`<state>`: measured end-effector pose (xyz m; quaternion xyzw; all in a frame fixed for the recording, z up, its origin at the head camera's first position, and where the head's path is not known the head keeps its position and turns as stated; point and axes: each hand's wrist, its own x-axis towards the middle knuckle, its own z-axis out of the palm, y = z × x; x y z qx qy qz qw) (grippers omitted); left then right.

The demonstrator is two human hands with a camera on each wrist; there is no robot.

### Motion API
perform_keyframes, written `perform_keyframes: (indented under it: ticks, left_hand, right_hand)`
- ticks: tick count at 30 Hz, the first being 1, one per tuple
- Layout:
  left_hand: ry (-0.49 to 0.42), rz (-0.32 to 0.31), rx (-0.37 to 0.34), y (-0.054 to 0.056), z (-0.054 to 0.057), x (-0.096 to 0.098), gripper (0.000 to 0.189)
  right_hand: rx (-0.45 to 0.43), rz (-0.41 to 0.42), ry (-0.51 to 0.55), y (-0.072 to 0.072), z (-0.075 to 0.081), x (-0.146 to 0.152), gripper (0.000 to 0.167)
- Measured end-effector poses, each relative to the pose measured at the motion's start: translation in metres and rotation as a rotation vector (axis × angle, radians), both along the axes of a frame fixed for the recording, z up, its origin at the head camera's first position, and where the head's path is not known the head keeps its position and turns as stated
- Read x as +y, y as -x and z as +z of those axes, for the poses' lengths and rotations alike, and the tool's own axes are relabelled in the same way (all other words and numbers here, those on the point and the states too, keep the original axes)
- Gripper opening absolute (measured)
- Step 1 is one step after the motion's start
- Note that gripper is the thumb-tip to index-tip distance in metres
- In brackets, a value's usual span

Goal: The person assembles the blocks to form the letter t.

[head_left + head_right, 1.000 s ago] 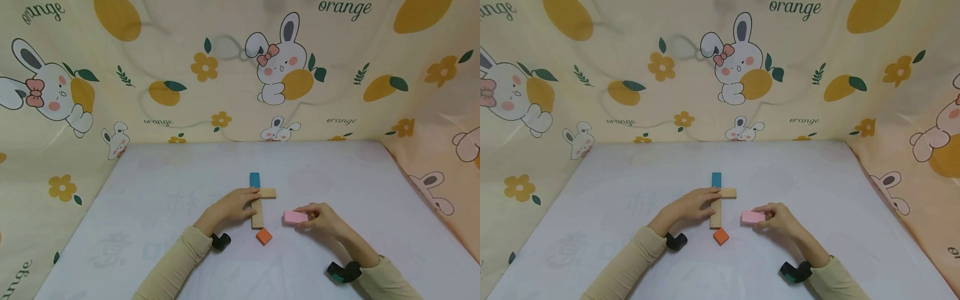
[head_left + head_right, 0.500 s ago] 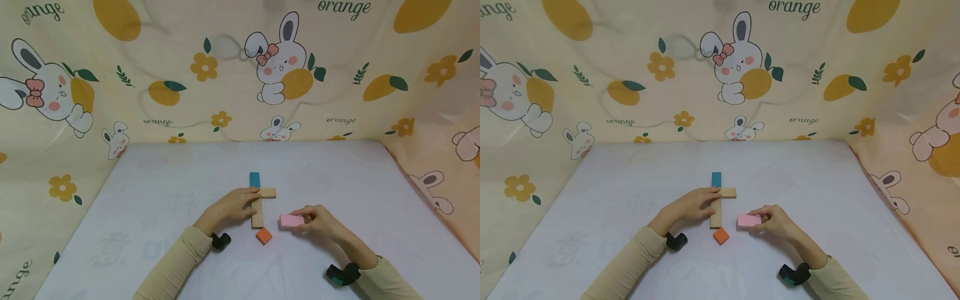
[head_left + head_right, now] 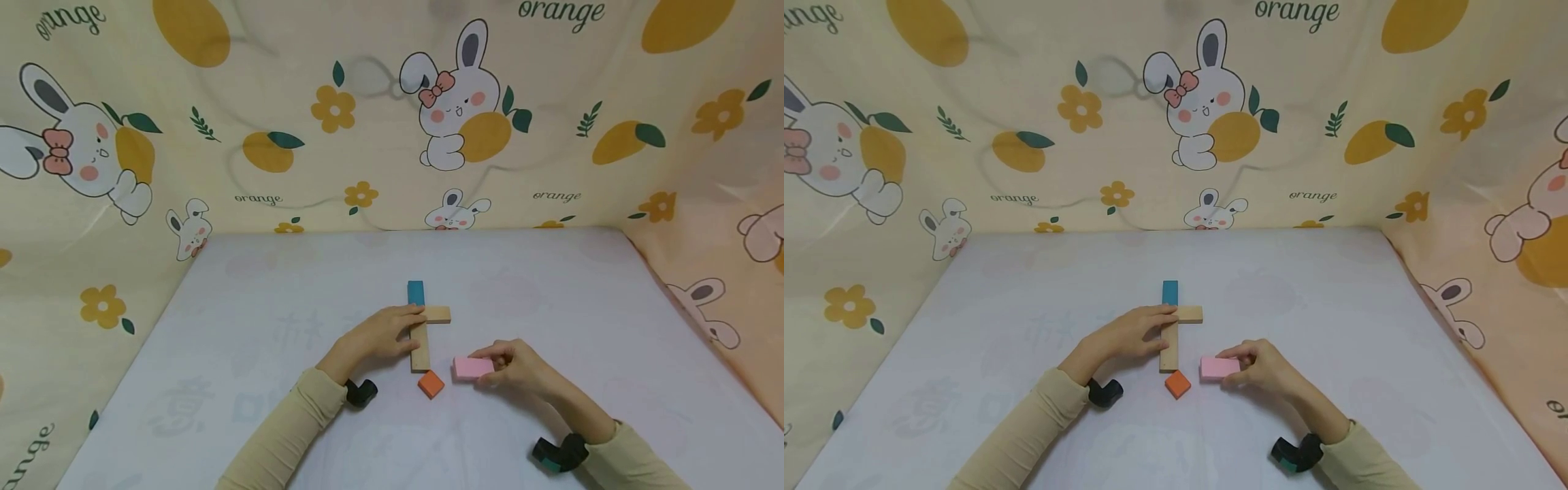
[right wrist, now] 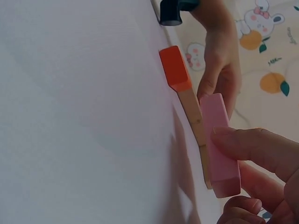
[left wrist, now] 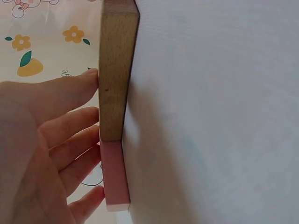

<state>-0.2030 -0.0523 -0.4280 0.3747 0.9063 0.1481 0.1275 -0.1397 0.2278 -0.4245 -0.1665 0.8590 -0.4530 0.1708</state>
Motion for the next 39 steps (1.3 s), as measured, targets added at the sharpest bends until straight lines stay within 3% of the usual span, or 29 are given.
perform_keyframes:
  ticks: [10,39]
  left_hand:
    - [-0.007,0.002,-0.002,0.001,-0.003,0.000,0.053]
    - [-0.009,0.000,-0.002,-0.001,0.001,-0.001,0.054]
  right_hand:
    - [-0.016,0.021,0.054,-0.004,-0.003,0.000,0.041]
    - [-0.021,0.079,0.041,-0.013,-0.005,-0.008,0.038]
